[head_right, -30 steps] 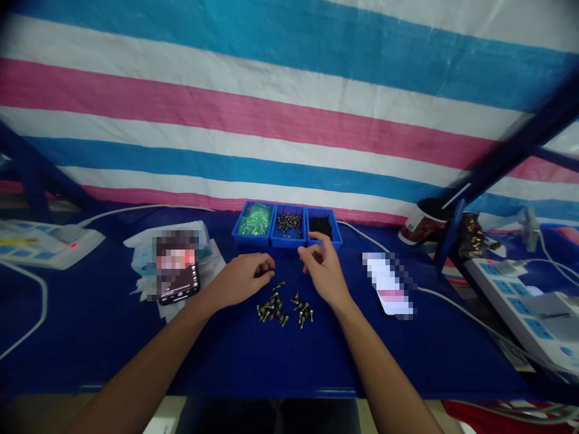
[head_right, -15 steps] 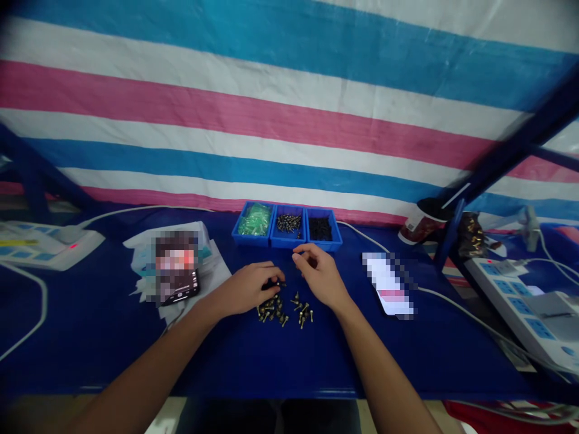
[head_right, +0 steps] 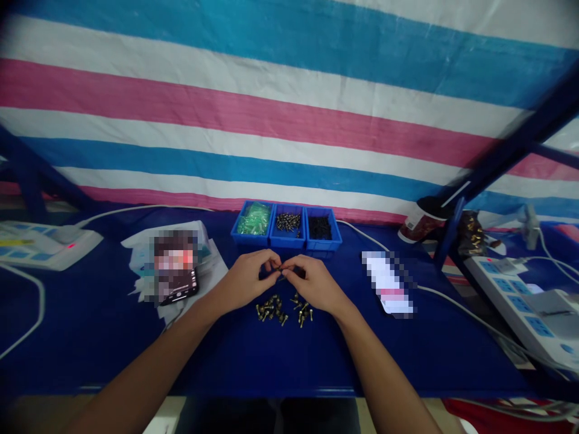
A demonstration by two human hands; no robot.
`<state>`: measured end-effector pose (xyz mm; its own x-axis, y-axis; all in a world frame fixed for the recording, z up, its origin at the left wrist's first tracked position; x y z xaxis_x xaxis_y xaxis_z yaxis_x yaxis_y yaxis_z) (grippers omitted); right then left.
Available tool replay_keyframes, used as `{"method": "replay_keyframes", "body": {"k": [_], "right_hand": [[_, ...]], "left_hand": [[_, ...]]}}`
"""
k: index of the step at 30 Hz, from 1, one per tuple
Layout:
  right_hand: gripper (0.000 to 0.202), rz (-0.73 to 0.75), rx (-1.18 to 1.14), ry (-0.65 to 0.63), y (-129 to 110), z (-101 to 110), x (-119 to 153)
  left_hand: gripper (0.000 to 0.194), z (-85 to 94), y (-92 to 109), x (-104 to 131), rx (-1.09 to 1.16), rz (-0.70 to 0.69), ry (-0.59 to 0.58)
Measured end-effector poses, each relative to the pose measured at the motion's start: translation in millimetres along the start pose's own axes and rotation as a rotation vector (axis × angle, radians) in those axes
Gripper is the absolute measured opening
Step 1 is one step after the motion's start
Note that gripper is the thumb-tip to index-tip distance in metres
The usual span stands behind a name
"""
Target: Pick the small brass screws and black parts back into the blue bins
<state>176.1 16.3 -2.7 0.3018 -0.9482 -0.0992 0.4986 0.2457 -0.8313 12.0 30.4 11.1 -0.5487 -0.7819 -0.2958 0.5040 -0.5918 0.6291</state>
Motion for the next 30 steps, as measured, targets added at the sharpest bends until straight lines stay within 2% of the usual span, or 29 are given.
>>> {"method": "replay_keyframes", "body": {"k": [10,17,24,30], "right_hand": [[0.023,-0.021,-0.121,0.001,-8,2,0],[0.025,-0.05,-0.181,-0.003,-7,4,1],[0.024,-0.041,-0.244,-0.05,-8,1,0],[0.023,-0.075,-0.286,-0.042,-9,1,-1]], "left_hand": [[0.014,4.9,6,-1,0.096,-0.02,0.076],[0.016,8.5,8,-1,0.073,-0.063,0.131],[0.013,8.5,13,0,0.068,-0.099,0.128],[0.015,9.2,18,1,0.11,-0.16,0.115]]}}
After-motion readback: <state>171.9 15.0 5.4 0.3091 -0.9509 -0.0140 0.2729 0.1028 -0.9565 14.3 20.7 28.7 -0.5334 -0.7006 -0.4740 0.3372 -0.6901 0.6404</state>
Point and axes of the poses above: each hand's wrist, its own x-axis away from the middle knuckle, its own z-axis out of the back of the hand, y = z × x, the point moved 4 cm from there along -x, towards the middle knuckle, and after that the axes turned 2 degrees about -z, right-handed, at the moved point
